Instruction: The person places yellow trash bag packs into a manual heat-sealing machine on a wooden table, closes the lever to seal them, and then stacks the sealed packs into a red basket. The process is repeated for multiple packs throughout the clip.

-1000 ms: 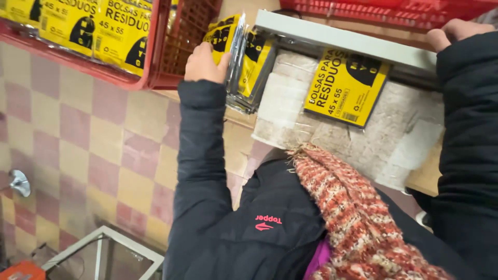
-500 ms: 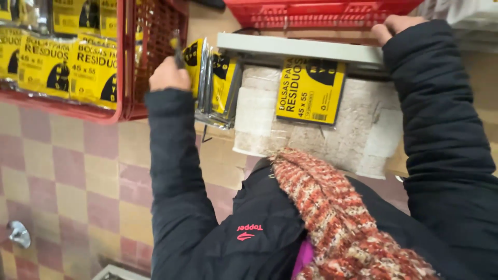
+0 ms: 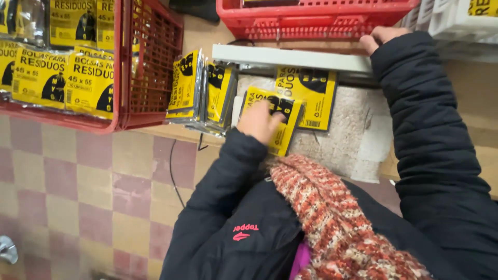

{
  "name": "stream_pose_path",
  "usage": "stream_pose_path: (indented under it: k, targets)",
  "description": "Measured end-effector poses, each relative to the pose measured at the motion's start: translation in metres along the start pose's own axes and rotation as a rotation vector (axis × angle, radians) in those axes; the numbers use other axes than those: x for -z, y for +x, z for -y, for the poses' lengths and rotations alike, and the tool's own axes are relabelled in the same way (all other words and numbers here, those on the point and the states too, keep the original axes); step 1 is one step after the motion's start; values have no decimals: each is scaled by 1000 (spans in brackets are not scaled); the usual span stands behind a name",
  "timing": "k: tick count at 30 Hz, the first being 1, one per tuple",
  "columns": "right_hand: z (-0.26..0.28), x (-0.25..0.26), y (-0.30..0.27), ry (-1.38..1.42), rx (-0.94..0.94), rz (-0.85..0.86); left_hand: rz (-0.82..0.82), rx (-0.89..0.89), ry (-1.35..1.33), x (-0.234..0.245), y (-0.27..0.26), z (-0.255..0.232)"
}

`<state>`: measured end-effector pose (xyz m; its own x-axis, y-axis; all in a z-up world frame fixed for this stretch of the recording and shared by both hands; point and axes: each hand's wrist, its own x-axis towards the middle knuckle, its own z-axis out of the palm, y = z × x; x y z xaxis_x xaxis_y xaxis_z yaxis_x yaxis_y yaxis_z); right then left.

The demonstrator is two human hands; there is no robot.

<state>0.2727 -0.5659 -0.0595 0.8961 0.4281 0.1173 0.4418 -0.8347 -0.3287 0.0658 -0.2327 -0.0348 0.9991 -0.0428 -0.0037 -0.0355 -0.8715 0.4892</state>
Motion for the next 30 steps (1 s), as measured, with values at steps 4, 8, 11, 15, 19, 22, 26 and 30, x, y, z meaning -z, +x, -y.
stream_pose_path:
  k: [4,8,11,15,19,22,26,30]
  targets:
    - [10,7,-3,-12,-25,-11,-263,170,181,-11,15,48]
    - [-1,-5,-4,-18,-14,-23,-146,225,54,-29,27,87]
    - [-1,-2,-1,-9,-13,-33,-64,333,-94,-36,37,99]
    - [23,28,-12,-59,-28,8,27,299,-226,-65,39,124]
    - [35,49,-27,99,60,-215,-101,211,-171,-90,37,140]
    - [49,49,-55,-242,489,-620,-118,247,-487,-53,20,119]
    - [119,-6,-91,-203,314,-561,28,263,-928,-72,10,151]
    - [130,-45,-74,-38,-331,-180,8,217,-1073,-62,-5,144]
